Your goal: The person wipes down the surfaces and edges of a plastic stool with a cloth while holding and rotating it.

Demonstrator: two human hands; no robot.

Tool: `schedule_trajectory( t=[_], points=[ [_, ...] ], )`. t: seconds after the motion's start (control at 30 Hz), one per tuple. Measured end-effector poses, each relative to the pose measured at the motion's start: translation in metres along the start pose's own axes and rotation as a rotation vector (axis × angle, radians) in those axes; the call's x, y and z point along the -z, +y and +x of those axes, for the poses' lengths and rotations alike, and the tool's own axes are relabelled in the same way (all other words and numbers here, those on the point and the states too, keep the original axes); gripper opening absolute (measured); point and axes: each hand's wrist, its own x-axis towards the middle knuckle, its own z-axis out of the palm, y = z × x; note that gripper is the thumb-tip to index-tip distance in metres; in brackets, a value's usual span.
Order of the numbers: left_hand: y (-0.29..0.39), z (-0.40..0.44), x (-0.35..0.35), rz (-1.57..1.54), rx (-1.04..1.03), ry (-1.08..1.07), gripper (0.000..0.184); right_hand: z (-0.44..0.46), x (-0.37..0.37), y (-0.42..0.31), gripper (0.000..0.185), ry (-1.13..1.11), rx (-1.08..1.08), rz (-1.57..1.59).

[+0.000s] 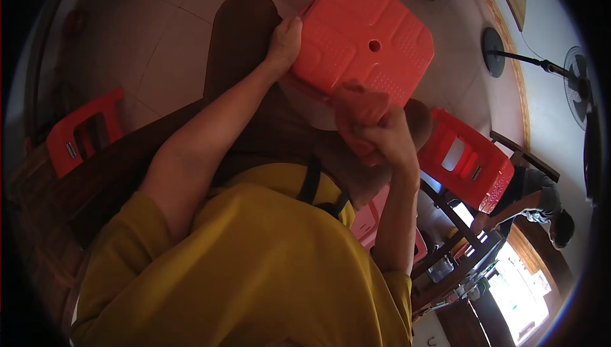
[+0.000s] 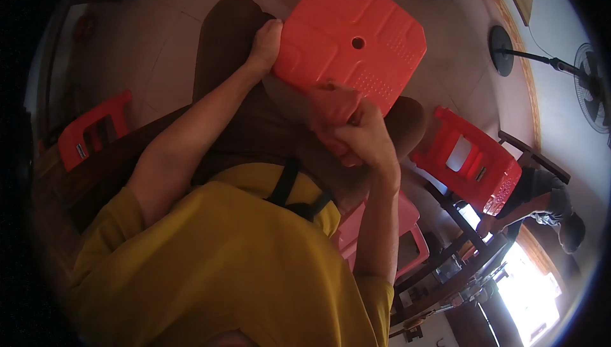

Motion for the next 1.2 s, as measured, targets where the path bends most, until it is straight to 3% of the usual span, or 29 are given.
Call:
schedule_trajectory(
  t=[0.07, 0.17, 0.33, 0.4, 0.43, 0.53, 0.57, 0.7, 0.77, 0.97, 1.0, 1.1, 1.13, 1.2],
  points=[
    [0.001, 0.001, -0.003, -0.037, 0.001, 0.047, 0.042, 0.004, 0.017, -0.005, 0.041, 0.058, 0.037, 0.261],
    [-0.004, 0.001, -0.003, -0.107, 0.047, 0.033, 0.042, 0.012, 0.03, -0.013, 0.038, 0.214, 0.034, 0.373],
    [-0.012, 0.005, 0.0, -0.056, 0.005, 0.017, 0.042, 0.036, 0.05, -0.013, 0.044, 0.269, 0.078, 0.176],
    [-0.008, 0.002, -0.001, -0.018, -0.004, 0.026, 0.042, 0.061, 0.044, 0.016, 0.055, 0.511, 0.555, -0.654],
    [-0.004, -0.001, -0.003, -0.054, 0.028, 0.036, 0.042, 0.064, 0.039, 0.032, 0.065, 0.434, 0.399, -0.906],
    [-0.003, -0.001, -0.005, -0.105, 0.045, 0.042, 0.043, 0.067, 0.012, 0.042, 0.067, 0.562, 0.398, -1.164],
    [-0.006, -0.001, -0.004, -0.111, 0.038, 0.038, 0.043, 0.068, 0.012, 0.045, 0.076, 0.536, 0.379, -1.175],
    [-0.001, -0.002, -0.002, -0.077, 0.06, 0.04, 0.043, 0.051, 0.009, 0.037, 0.084, 0.501, 0.374, -1.137],
    [-0.001, -0.002, 0.003, -0.06, 0.097, -0.063, 0.037, 0.046, 0.009, 0.035, 0.094, 0.533, 0.398, -1.005],
    [-0.004, 0.0, 0.001, -0.087, 0.097, -0.035, 0.038, 0.053, 0.049, 0.045, 0.074, 0.769, 0.521, -0.765],
    [-0.006, 0.001, 0.002, -0.087, 0.092, -0.041, 0.038, 0.055, 0.058, 0.048, 0.065, 0.818, 0.483, -0.722],
    [-0.002, 0.0, 0.001, -0.054, 0.099, -0.035, 0.037, 0.06, 0.075, 0.056, 0.067, 0.863, 0.34, -0.681],
    [0.005, -0.004, 0.001, -0.065, 0.109, -0.025, 0.038, 0.06, 0.077, 0.056, 0.067, 0.866, 0.343, -0.681],
    [0.009, -0.006, 0.0, -0.079, 0.114, -0.013, 0.038, 0.06, 0.079, 0.055, 0.071, 0.63, 0.212, -0.789]
  ],
)
